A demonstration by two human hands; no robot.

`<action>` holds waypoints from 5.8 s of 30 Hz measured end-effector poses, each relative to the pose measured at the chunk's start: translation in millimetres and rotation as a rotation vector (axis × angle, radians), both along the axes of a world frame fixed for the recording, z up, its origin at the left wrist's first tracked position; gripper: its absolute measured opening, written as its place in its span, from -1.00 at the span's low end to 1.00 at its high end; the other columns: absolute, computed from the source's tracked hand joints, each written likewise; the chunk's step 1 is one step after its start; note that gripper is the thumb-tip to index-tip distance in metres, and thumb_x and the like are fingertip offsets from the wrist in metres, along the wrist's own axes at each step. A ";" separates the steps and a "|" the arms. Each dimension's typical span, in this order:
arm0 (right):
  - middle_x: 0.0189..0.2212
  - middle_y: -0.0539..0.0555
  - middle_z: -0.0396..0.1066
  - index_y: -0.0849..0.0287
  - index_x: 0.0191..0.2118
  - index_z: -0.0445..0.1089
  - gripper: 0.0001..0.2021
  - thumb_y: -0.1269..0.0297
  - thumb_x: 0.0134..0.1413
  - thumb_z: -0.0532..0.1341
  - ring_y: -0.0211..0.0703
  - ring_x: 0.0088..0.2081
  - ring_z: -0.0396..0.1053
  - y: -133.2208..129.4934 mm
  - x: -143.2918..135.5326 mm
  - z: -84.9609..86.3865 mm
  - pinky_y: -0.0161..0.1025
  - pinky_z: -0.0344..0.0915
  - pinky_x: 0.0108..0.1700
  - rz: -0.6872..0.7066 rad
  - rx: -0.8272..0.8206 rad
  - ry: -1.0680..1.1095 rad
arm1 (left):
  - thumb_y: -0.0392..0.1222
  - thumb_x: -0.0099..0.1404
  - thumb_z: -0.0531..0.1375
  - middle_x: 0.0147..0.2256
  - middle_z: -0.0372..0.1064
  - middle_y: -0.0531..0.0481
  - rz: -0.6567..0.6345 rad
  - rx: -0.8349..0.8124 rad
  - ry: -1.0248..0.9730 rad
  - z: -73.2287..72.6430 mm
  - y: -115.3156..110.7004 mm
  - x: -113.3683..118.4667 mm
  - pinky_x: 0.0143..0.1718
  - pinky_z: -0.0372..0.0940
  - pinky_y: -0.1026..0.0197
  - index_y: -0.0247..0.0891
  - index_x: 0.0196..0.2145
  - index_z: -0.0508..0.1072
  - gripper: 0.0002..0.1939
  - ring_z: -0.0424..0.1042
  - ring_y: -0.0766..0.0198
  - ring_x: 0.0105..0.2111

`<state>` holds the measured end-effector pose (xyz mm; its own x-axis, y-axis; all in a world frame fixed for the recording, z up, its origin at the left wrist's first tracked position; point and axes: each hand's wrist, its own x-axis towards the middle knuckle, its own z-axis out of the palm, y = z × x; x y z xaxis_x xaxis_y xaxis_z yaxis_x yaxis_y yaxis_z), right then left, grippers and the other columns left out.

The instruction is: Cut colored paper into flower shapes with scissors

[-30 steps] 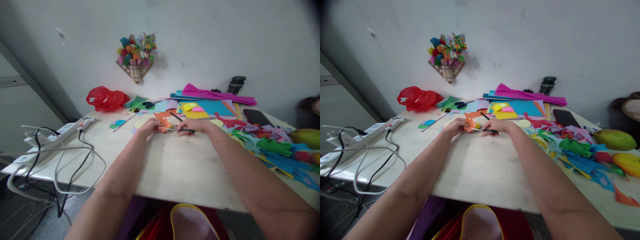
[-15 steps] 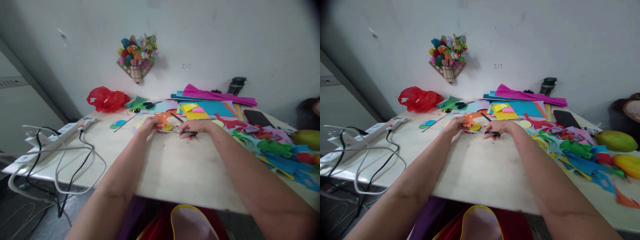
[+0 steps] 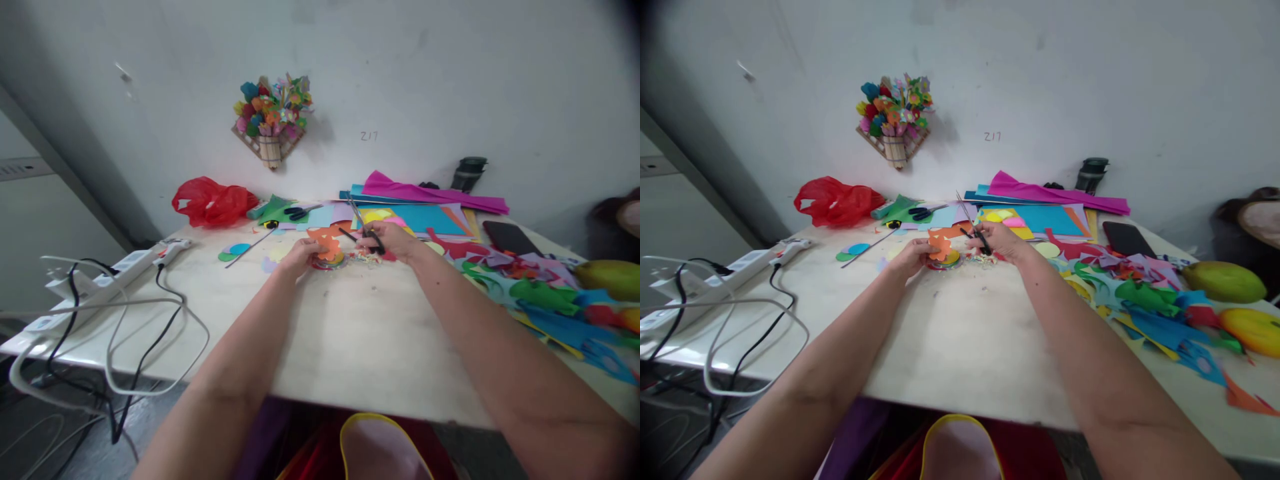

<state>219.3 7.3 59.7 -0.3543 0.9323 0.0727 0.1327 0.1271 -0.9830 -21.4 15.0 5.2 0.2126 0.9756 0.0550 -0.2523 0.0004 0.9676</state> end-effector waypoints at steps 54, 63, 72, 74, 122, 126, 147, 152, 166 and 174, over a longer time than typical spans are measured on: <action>-0.66 0.02 0.39 0.21 -0.41 0.37 -0.71 0.11 0.08 0.39 -0.31 -0.69 0.30 -21.6 -52.0 -14.5 -0.42 -0.05 -0.74 -0.051 -0.027 -0.172 | -0.29 -0.06 0.36 -0.46 0.50 0.02 0.446 -0.018 -0.370 10.4 -2.2 13.5 -0.16 0.38 0.19 -0.27 -0.51 0.37 -0.79 0.55 0.25 -0.38; -0.63 0.01 0.40 0.20 -0.43 0.34 -0.72 0.11 0.14 0.32 -0.32 -0.67 0.30 -34.6 -61.8 -11.5 -0.42 -0.07 -0.71 -0.052 -0.087 -0.184 | -0.32 0.04 0.28 -0.46 0.51 -0.01 0.442 -0.090 -0.422 10.6 -2.3 22.9 -0.20 0.40 0.24 -0.28 -0.46 0.41 -0.91 0.59 0.19 -0.31; -0.66 -0.03 0.38 0.19 -0.43 0.32 -0.70 0.09 0.18 0.30 -0.37 -0.69 0.30 -33.6 -67.4 -19.6 -0.48 -0.08 -0.72 -0.031 -0.102 -0.120 | -0.32 0.06 0.27 -0.47 0.50 -0.01 0.432 -0.120 -0.418 9.7 -1.8 28.9 -0.27 0.39 0.27 -0.27 -0.45 0.41 -0.92 0.57 0.22 -0.34; -0.66 -0.04 0.37 0.20 -0.43 0.32 -0.70 0.11 0.18 0.30 -0.37 -0.70 0.30 -34.1 -68.2 -20.0 -0.48 -0.07 -0.72 -0.026 -0.106 -0.106 | -0.31 0.06 0.28 -0.47 0.51 -0.02 0.425 -0.126 -0.421 8.6 -1.4 29.2 -0.27 0.39 0.26 -0.26 -0.45 0.42 -0.92 0.57 0.21 -0.32; -0.67 -0.08 0.32 0.19 -0.41 0.30 -0.73 0.12 0.08 0.32 -0.37 -0.68 0.26 -19.2 -67.1 -39.9 -0.46 -0.06 -0.71 -0.020 -0.014 -0.059 | -0.41 0.14 0.23 -0.44 0.53 -0.05 0.442 -0.189 -0.542 13.4 -6.6 40.7 -0.16 0.42 0.25 -0.30 -0.37 0.49 -0.91 0.58 0.22 -0.32; -0.68 -0.09 0.29 0.19 -0.34 0.34 -0.78 0.15 0.11 0.30 -0.36 -0.69 0.23 -22.8 -70.2 -35.8 -0.45 -0.07 -0.72 -0.055 -0.019 -0.093 | -0.40 0.13 0.24 -0.43 0.53 -0.04 0.443 -0.192 -0.541 12.7 -5.9 41.2 -0.16 0.42 0.24 -0.29 -0.34 0.49 -0.89 0.58 0.21 -0.32; -0.60 -0.01 0.41 0.19 -0.36 0.33 -0.73 0.08 0.21 0.25 -0.34 -0.64 0.35 -19.3 -55.1 -27.5 -0.48 0.05 -0.73 0.041 0.034 -0.079 | -0.47 0.18 0.16 -0.49 0.49 -0.01 0.535 -0.194 -0.595 21.2 -9.4 37.8 -0.15 0.40 0.28 -0.31 -0.52 0.44 -0.82 0.52 0.35 -0.44; -0.61 0.00 0.42 0.21 -0.39 0.31 -0.73 0.13 0.20 0.28 -0.37 -0.68 0.32 -10.9 -37.4 -20.2 -0.46 0.04 -0.74 0.140 0.015 -0.198 | -0.46 0.16 0.17 -0.55 0.45 0.00 0.542 -0.190 -0.550 23.3 -7.0 27.7 -0.14 0.42 0.25 -0.30 -0.50 0.44 -0.85 0.52 0.32 -0.47; -0.63 -0.02 0.38 0.25 -0.32 0.45 -0.65 0.02 -0.02 0.39 -0.38 -0.68 0.24 -15.4 -6.8 3.7 -0.41 -0.03 -0.64 0.257 0.028 -0.546 | -0.44 0.02 0.21 -0.53 0.46 -0.04 0.368 -0.156 -0.283 12.5 -0.4 7.6 -0.22 0.43 0.16 -0.32 -0.49 0.42 -0.91 0.48 0.27 -0.50; -0.62 -0.01 0.40 0.23 -0.30 0.50 -0.59 -0.04 -0.10 0.42 -0.37 -0.67 0.24 -12.5 -5.3 -0.1 -0.39 0.05 -0.63 0.311 0.011 -0.551 | -0.46 0.01 0.19 -0.53 0.46 -0.06 0.287 -0.182 -0.207 13.4 -3.2 8.9 -0.30 0.43 0.20 -0.33 -0.50 0.41 -0.90 0.48 0.26 -0.50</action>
